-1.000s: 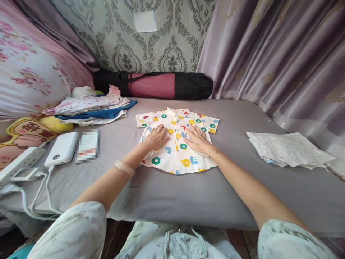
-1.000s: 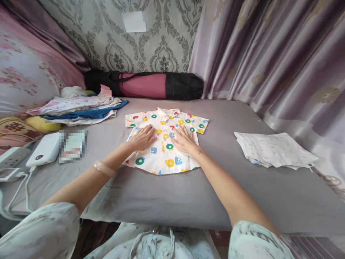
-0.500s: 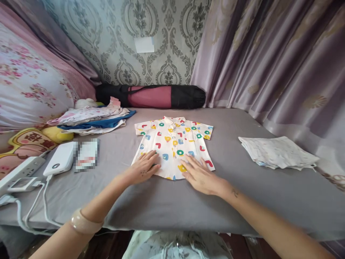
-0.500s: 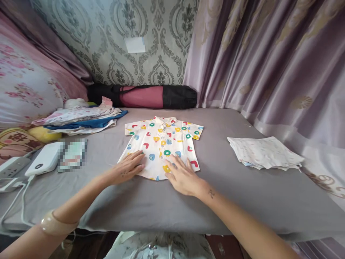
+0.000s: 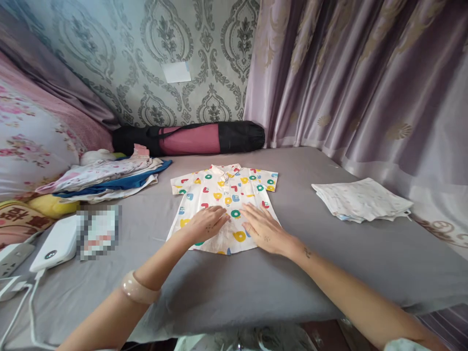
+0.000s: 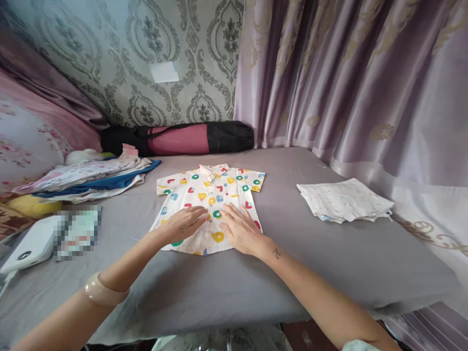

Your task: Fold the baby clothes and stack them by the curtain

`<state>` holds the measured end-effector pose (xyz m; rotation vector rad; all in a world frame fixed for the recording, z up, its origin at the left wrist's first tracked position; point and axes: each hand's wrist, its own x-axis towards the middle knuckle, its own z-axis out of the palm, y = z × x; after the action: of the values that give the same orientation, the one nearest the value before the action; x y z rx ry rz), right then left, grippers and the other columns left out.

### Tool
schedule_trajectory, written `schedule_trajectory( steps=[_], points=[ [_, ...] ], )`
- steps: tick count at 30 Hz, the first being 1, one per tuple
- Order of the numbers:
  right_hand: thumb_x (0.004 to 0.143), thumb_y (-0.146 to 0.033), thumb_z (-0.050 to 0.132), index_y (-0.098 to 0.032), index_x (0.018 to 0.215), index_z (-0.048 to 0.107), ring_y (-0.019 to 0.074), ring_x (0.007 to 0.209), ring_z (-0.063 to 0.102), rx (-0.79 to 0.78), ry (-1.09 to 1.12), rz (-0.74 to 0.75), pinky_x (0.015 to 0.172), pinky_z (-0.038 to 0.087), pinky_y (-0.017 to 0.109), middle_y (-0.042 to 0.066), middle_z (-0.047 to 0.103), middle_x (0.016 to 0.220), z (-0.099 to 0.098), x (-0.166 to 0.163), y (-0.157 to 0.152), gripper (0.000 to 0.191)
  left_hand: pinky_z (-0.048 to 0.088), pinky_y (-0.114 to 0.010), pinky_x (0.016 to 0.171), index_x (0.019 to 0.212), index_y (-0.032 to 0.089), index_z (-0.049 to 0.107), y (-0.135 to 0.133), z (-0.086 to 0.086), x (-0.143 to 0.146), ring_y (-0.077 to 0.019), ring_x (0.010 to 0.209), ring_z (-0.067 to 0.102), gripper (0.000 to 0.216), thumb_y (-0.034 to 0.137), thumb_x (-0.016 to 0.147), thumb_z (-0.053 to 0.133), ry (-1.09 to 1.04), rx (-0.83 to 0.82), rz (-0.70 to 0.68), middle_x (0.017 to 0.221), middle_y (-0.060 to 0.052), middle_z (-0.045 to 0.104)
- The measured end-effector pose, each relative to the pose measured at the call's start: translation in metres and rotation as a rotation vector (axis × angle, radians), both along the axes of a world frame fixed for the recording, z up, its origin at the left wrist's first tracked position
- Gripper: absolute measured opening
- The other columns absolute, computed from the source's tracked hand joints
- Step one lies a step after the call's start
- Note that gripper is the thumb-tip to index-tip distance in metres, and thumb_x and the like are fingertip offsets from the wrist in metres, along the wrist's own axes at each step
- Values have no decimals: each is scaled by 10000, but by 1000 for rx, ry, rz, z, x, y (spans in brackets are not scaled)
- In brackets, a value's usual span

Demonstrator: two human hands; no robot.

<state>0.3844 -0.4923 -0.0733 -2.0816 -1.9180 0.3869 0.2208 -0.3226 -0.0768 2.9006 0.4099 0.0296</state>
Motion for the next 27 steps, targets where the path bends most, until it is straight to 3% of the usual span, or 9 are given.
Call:
schedule_trajectory(
  steps=[4,7,10,14,17,20,23,27],
  points=[
    [999,-484,196,-133,1510,287,236,1476,58,11,-140,-104,1187,63,497,102,135,1600,-20,29,11,627,218,-436,1167,1445,144,352,8,-12,39,-265,1460,182,573,475,999,211,-35,100,-17,1565,-131,266],
    [996,-504,177,-110,1515,263,241,1474,73,-39,-118,-81,1187,60,492,125,138,1595,-34,36,12,658,194,-482,1165,1462,108,314,15,-24,59,-292,1467,130,586,456,999,223,23,106,-28,1574,-166,215],
    [990,-518,181,-130,1520,256,244,1474,70,-50,-91,-75,1187,54,495,116,139,1596,-39,37,11,661,279,-472,1127,1424,148,372,22,-24,68,-285,1422,290,537,451,992,271,44,109,-59,1524,-175,335],
    [986,-534,135,-142,1531,220,230,1475,57,-44,-39,-89,1188,57,492,96,121,1601,-36,39,10,676,394,-432,1039,1255,213,535,28,-10,81,-254,1223,545,416,418,991,288,71,127,-46,1324,-121,576],
    [982,-537,129,-108,1535,182,235,1476,43,-4,-69,-194,1184,22,509,116,94,1601,-36,41,10,702,358,-419,1077,1300,208,509,29,-6,100,-246,1299,478,414,367,988,287,41,141,-9,1390,-112,529],
    [978,-540,151,-84,1526,209,255,1474,74,-31,-91,-228,1176,24,530,147,134,1591,-38,40,9,716,285,-405,1134,1381,196,440,29,-9,119,-227,1408,326,442,290,980,280,1,127,-77,1499,-99,407],
    [984,-523,165,-95,1511,270,272,1469,117,-33,-105,-223,1167,37,549,153,176,1583,-37,40,7,687,339,-358,1100,1297,196,524,27,-9,136,-210,1341,430,400,244,969,301,41,105,-141,1434,-101,488],
    [996,-470,210,-115,1456,387,282,1455,171,53,-150,-222,1165,43,544,154,260,1564,-35,39,6,607,446,-387,981,1095,210,637,23,7,160,-236,1163,583,334,249,955,336,182,131,-63,1240,-90,631]
  ],
)
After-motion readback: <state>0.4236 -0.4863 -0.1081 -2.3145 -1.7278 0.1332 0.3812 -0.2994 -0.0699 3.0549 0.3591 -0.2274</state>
